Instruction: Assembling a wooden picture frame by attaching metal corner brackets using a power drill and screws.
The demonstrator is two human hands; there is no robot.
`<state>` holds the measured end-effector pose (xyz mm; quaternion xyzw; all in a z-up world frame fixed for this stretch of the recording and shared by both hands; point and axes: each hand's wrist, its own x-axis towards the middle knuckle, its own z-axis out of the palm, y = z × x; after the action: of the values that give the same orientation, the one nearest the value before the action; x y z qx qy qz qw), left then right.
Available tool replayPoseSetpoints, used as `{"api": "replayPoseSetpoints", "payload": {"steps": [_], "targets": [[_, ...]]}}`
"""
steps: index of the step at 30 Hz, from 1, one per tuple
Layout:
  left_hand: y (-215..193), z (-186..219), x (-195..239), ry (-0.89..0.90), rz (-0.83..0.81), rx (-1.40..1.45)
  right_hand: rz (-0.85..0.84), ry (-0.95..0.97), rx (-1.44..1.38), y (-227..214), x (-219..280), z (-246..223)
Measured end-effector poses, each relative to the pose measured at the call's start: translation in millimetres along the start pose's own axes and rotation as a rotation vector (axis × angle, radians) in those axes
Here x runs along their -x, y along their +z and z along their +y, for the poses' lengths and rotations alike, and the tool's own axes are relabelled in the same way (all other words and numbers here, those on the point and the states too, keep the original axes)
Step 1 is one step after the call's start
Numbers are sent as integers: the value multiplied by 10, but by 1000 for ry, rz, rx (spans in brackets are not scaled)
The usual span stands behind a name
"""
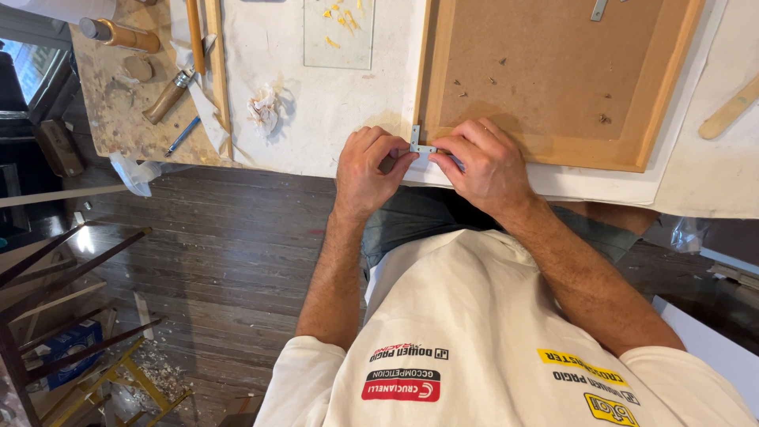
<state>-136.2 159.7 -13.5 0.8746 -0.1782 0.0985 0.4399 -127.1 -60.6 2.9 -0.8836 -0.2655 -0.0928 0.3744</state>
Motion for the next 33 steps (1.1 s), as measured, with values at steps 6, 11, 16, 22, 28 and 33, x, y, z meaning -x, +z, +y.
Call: {"api": "replayPoseSetpoints", "payload": {"steps": [6,11,16,22,28,33], "targets": [[-25,35,-3,-10,-7,15,-2,-6,-8,-22,1,7],[-56,73,-41,-43,-2,81,5,0,-19,-12,47,42],[-26,74,-42,-29,-2,72,13,-7,9,5,51,51],[-5,61,-16,-8,31,39,5,-25,26,16,63,59],[-11,57,-15,-4,51,42,14,-23,17,18,32,35],[-5,42,3,9,56,26,7,-6,-5,-2,18,-2]]}}
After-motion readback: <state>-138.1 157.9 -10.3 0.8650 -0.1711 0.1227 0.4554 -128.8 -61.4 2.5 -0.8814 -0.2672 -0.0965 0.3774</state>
